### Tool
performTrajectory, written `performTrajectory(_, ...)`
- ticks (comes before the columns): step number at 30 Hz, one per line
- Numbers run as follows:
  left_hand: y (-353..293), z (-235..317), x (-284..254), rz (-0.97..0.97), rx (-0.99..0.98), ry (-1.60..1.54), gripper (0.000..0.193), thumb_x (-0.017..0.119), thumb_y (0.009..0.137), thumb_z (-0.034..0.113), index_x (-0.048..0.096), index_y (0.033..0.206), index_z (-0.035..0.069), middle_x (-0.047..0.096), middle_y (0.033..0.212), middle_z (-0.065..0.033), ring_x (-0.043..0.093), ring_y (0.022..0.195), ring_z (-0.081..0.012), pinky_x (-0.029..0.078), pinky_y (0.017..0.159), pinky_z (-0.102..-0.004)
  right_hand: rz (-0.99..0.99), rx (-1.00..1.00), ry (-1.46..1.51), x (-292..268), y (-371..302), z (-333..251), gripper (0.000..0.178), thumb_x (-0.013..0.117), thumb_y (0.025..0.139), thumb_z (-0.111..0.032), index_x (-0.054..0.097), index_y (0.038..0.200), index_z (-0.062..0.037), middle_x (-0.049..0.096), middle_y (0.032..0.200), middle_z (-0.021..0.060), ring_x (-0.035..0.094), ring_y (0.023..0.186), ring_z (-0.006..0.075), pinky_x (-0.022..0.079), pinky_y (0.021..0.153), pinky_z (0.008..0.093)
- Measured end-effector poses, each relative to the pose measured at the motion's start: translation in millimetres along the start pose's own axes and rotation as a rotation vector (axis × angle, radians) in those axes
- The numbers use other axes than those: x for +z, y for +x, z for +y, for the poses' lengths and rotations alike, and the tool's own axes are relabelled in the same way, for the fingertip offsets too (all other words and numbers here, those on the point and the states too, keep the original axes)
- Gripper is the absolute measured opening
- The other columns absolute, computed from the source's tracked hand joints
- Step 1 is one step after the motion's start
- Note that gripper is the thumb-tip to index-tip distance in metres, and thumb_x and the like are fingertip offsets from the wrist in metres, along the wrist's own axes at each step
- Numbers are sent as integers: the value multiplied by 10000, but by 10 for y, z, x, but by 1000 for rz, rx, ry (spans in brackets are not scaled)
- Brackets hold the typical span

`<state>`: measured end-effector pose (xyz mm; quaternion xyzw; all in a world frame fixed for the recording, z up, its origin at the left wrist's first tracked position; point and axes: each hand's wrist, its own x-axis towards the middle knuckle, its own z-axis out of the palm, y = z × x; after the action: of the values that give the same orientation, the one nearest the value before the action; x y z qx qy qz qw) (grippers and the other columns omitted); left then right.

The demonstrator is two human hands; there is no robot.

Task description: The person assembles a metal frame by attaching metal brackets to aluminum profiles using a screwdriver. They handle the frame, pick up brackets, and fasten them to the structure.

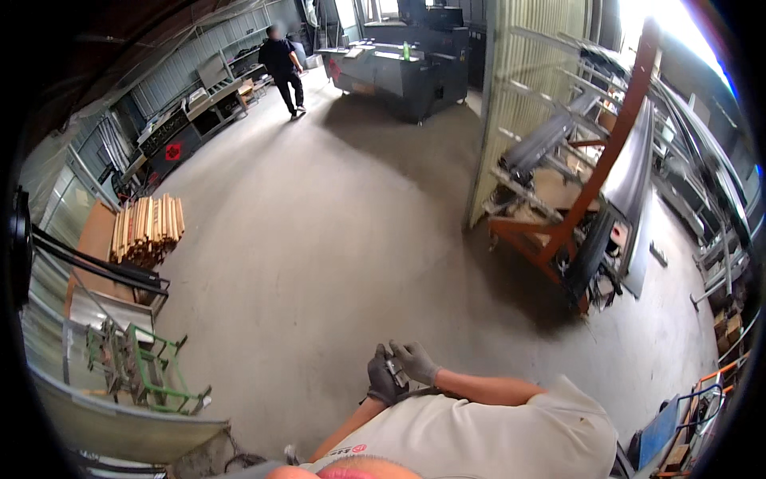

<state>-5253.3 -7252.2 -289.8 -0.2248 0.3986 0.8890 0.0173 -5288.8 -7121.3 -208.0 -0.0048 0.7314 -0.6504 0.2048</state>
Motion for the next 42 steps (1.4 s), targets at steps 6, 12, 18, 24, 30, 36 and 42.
performTrajectory(6, 2221, 1227, 1034, -221, 419, 665, 464, 496, 1057, 391, 544, 706, 92, 472, 577, 16, 386, 531, -87, 349, 500, -322, 238, 75, 412, -181, 2087, -908, 456, 530, 1038, -437, 590, 754, -85, 508, 587, -26, 514, 517, 114, 409, 478, 305)
performTrajectory(12, 4184, 1909, 1753, -288, 322, 651, 510, 497, 1054, 417, 551, 677, 78, 511, 594, 22, 439, 524, -73, 397, 499, -308, 440, -161, 483, -421, 4146, -1213, 488, 516, 1044, -452, 568, 700, -109, 534, 596, -40, 465, 507, 47, 339, 450, 265)
performTrajectory(18, 6586, 2646, 2021, -137, -48, 383, 474, 497, 1052, 392, 557, 683, 101, 479, 588, 33, 433, 551, -75, 386, 507, -297, 248, -62, 531, -682, 6788, -1770, 488, 531, 1036, -423, 596, 678, -97, 565, 622, -39, 503, 534, 69, 378, 461, 275)
performTrajectory(24, 8555, 4343, 2913, -9, 156, 312, 438, 491, 1045, 414, 542, 716, 130, 519, 593, 14, 519, 483, -98, 441, 421, -293, -38, -156, 348, -764, 9419, -3053, 451, 533, 1041, -410, 621, 738, -88, 553, 611, -16, 525, 537, 80, 394, 454, 287)
performTrajectory(30, 10613, 4978, 3202, 195, 342, 255, 417, 489, 1050, 371, 509, 698, 149, 520, 630, 40, 488, 511, -62, 404, 457, -263, -123, -103, 233, -839, 11710, -3775, 459, 493, 1052, -373, 572, 717, -69, 474, 560, -28, 461, 535, 78, 351, 469, 285)
performTrajectory(36, 12996, 5403, 3915, -116, 187, 646, 431, 507, 1049, 397, 634, 804, 65, 565, 635, -60, 504, 549, -126, 419, 520, -326, 113, -11, 501, -1464, 13871, -3921, 483, 480, 1054, -428, 566, 710, -99, 498, 571, -37, 494, 486, 75, 396, 435, 267)
performTrajectory(42, 15136, 6110, 4858, -512, 333, 1121, 404, 544, 1032, 374, 620, 856, 18, 596, 656, -116, 543, 601, -196, 479, 612, -391, 515, -69, 378, -2241, 15604, -3922, 429, 478, 1060, -376, 566, 725, -123, 523, 604, -26, 525, 513, 87, 440, 447, 276)
